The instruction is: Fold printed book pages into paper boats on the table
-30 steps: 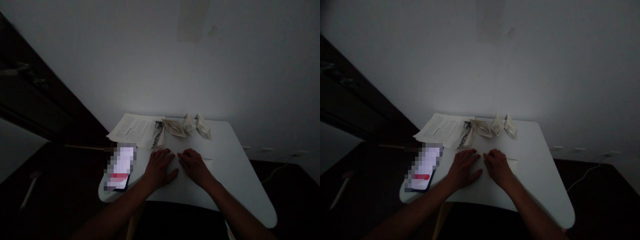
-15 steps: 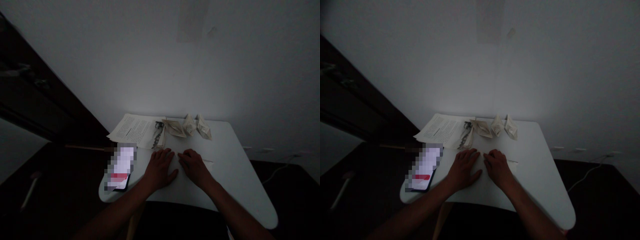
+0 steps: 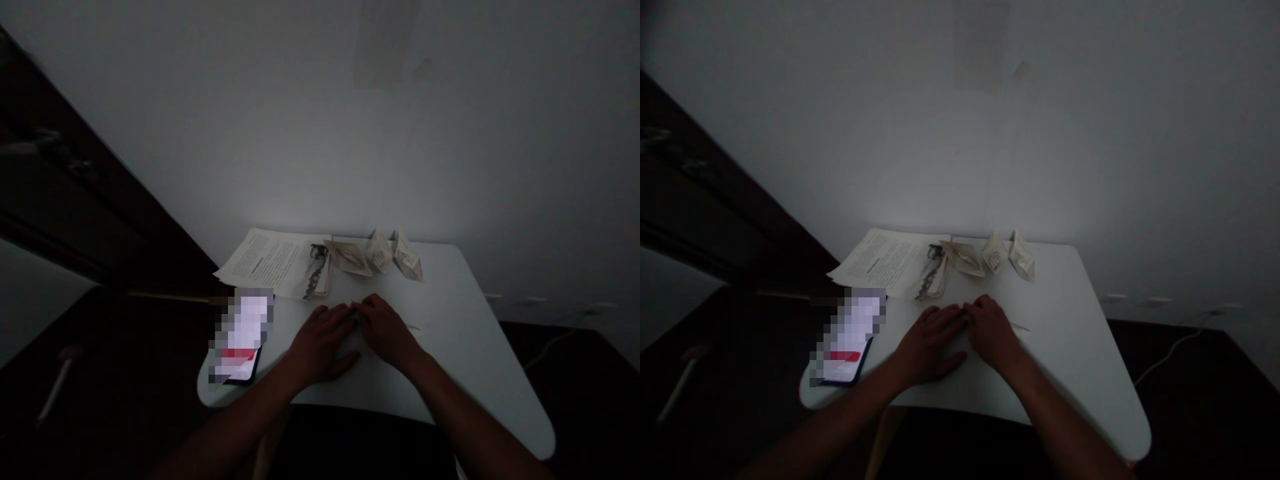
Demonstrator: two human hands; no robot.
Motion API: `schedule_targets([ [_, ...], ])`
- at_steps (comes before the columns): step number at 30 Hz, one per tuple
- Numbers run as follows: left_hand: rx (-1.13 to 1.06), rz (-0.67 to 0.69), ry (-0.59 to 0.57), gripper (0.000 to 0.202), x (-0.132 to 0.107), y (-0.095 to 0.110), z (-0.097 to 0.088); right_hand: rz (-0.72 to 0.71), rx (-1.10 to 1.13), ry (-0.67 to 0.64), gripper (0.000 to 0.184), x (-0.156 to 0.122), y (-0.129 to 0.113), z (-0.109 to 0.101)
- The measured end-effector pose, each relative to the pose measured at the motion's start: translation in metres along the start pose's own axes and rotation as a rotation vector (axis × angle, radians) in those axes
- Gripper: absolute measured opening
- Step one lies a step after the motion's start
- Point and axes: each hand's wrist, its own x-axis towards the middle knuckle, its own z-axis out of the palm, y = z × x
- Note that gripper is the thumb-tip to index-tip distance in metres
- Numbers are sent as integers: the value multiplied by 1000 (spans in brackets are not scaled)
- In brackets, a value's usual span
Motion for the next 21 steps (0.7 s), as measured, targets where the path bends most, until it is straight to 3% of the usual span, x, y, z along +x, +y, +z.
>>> schedule_targets([
  [5,-6,-26,50,50,-2,-2,4,9,94,-16,29,0,10,-12],
  [9,-6,-52,78,48,-3,-2,6,130,62,80,27,-12,30,-24],
  [14,4,-70,84,50,-2,-1,6,214,9,93,29,-36,57,-37],
  [21,25,-73,109,50,-3,-2,6,274,131,77,26,-54,77,-39],
])
